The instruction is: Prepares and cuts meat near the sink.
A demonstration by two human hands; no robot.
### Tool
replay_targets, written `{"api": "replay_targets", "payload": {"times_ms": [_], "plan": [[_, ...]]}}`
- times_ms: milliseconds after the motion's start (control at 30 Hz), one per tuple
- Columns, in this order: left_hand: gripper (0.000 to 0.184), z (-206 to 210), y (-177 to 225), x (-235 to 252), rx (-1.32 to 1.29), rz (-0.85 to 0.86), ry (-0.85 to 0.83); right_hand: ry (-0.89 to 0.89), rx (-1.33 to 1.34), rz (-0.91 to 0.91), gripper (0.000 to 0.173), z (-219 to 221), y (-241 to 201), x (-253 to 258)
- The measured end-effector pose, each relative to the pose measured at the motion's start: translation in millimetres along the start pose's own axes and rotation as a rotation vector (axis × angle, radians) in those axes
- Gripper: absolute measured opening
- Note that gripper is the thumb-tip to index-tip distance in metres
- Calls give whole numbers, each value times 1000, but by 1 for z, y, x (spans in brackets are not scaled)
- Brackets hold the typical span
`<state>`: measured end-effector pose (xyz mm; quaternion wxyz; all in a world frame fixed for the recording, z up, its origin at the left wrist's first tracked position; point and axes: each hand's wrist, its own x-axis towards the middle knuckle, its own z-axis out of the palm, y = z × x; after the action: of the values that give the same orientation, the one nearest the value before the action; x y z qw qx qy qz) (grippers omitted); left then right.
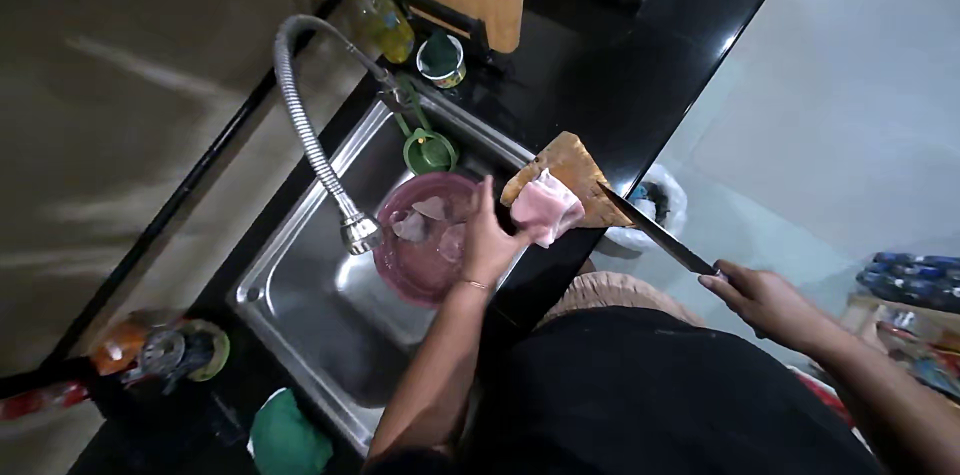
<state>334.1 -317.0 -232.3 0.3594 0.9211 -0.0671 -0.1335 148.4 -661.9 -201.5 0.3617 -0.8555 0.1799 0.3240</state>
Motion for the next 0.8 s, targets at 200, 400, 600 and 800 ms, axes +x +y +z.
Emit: {"api": "replay_targets", "payload": {"times_ms": [200, 400, 600, 800], "plan": [[118, 37, 52, 1, 231, 17, -95, -28, 28, 5, 40, 3, -2, 2], [103, 38, 49, 9, 164, 33, -53, -52, 55, -8, 42, 7, 9, 4], [98, 31, 50, 15, 142, 16, -73, -73, 67, -27, 44, 9, 13, 9], [85, 34, 40, 4, 129, 121, 10, -90, 97, -17, 42, 7, 12, 9]]}}
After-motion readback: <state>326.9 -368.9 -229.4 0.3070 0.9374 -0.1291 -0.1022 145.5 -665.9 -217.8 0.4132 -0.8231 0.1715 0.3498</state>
